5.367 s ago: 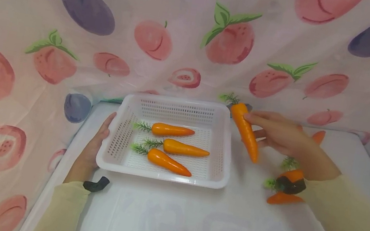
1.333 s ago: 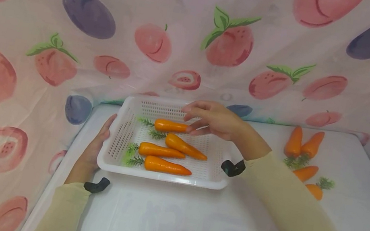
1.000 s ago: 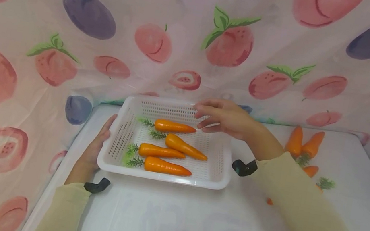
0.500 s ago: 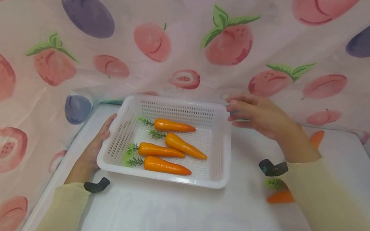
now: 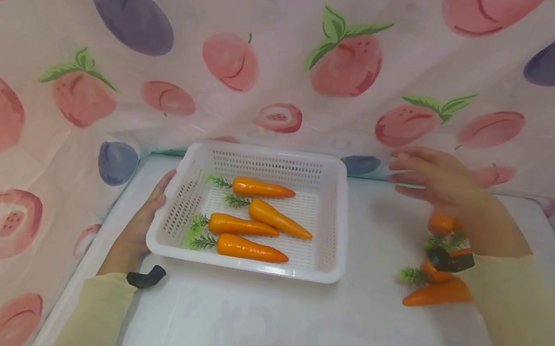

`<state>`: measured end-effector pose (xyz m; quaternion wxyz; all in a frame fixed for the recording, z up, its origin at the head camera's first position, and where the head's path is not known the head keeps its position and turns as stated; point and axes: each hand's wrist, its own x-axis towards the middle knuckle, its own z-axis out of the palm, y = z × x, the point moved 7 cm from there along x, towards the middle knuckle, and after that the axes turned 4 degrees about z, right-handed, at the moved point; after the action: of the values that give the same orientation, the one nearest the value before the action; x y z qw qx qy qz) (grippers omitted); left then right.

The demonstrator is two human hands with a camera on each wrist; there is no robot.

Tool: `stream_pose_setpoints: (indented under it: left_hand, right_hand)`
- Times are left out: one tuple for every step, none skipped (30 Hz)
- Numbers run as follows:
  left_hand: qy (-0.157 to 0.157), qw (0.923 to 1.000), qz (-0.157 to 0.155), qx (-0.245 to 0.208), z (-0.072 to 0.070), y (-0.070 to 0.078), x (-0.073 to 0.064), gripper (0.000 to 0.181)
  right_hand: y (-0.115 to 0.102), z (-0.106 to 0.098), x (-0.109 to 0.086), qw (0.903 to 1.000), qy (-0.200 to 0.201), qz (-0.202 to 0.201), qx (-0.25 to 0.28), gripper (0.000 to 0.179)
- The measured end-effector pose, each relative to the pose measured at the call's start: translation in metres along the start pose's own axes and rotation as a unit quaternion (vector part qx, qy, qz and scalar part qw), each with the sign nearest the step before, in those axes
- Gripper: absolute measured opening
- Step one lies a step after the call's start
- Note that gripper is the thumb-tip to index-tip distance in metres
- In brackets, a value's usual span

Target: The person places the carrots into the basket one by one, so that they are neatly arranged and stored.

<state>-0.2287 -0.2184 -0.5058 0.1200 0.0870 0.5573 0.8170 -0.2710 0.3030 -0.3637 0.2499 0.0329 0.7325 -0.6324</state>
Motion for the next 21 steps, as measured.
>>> stream_pose_setpoints:
  left_hand:
    - [0.000,1.0000,0.000,-0.001,0.000,0.000,0.000,0.068]
    - [0.000,1.0000,0.000,-0.001,0.000,0.000,0.000,0.068]
    - [0.001,1.0000,-0.001,-0.001,0.000,0.000,0.000,0.068]
    - [0.002,1.0000,-0.001,0.000,0.000,0.000,0.000,0.068]
    - [0.001,1.0000,-0.002,0.002,0.000,0.001,0.000,0.068]
    - [0.002,1.0000,-0.001,0.003,0.000,0.001,0.000,0.068]
    - [0.001,1.0000,-0.001,0.004,0.000,0.001,0.000,0.069]
    - [0.000,1.0000,-0.001,0.006,0.000,0.001,0.000,0.069]
    - [-0.002,1.0000,0.001,0.007,0.000,0.001,0.000,0.070]
    - [-0.005,0.9999,0.002,0.009,0.001,0.001,0.000,0.071]
    - [-0.006,0.9999,0.002,0.009,0.001,0.001,0.001,0.071]
    - [-0.007,0.9999,0.003,0.011,0.000,0.000,0.001,0.071]
    - [-0.008,0.9999,0.003,0.013,0.001,0.000,0.001,0.072]
    - [-0.008,0.9999,0.003,0.015,0.000,0.000,0.001,0.072]
    - [-0.008,0.9998,0.002,0.017,0.000,0.000,0.001,0.072]
    - [-0.007,0.9998,0.002,0.019,0.000,0.000,0.001,0.072]
    - [-0.007,0.9998,0.002,0.020,0.000,0.000,0.001,0.071]
    - [-0.008,0.9997,0.003,0.022,0.000,0.000,0.001,0.072]
    - [-0.008,0.9997,0.003,0.022,0.000,0.000,0.001,0.072]
    - [-0.008,0.9997,0.003,0.021,0.000,0.000,0.001,0.072]
    - [-0.009,0.9997,0.004,0.021,0.000,0.000,0.001,0.072]
  right_hand:
    - [0.002,-0.007,-0.001,1.0000,0.003,0.005,0.006,0.024]
    - [0.005,-0.014,-0.002,0.9999,0.004,0.009,0.013,0.024]
    - [0.008,-0.020,-0.002,0.9997,0.006,0.013,0.017,0.024]
    - [0.010,-0.026,-0.003,0.9996,0.010,0.017,0.020,0.024]
    - [0.013,-0.032,-0.004,0.9996,0.015,0.019,0.018,0.024]
    - [0.015,-0.038,-0.004,0.9994,0.020,0.022,0.018,0.023]
    - [0.018,-0.044,-0.006,0.9992,0.026,0.024,0.020,0.023]
    - [0.021,-0.050,-0.007,0.9990,0.030,0.026,0.018,0.023]
    - [0.023,-0.055,-0.008,0.9988,0.037,0.029,0.016,0.022]
    - [0.026,-0.061,-0.009,0.9986,0.042,0.029,0.011,0.022]
    - [0.029,-0.066,-0.010,0.9985,0.045,0.029,0.009,0.022]
    - [0.031,-0.072,-0.011,0.9983,0.050,0.029,0.010,0.021]
    - [0.034,-0.077,-0.011,0.9981,0.055,0.028,0.003,0.020]
    - [0.036,-0.081,-0.012,0.9978,0.060,0.026,-0.007,0.019]
    - [0.038,-0.085,-0.013,0.9976,0.062,0.027,-0.014,0.020]
    - [0.041,-0.089,-0.014,0.9973,0.067,0.028,-0.014,0.019]
    - [0.044,-0.093,-0.014,0.9967,0.072,0.033,-0.015,0.019]
    - [0.047,-0.097,-0.015,0.9960,0.077,0.039,-0.022,0.020]
    - [0.049,-0.100,-0.016,0.9955,0.080,0.045,-0.027,0.020]
    - [0.052,-0.103,-0.017,0.9950,0.082,0.050,-0.028,0.021]
    - [0.055,-0.106,-0.017,0.9946,0.084,0.056,-0.025,0.021]
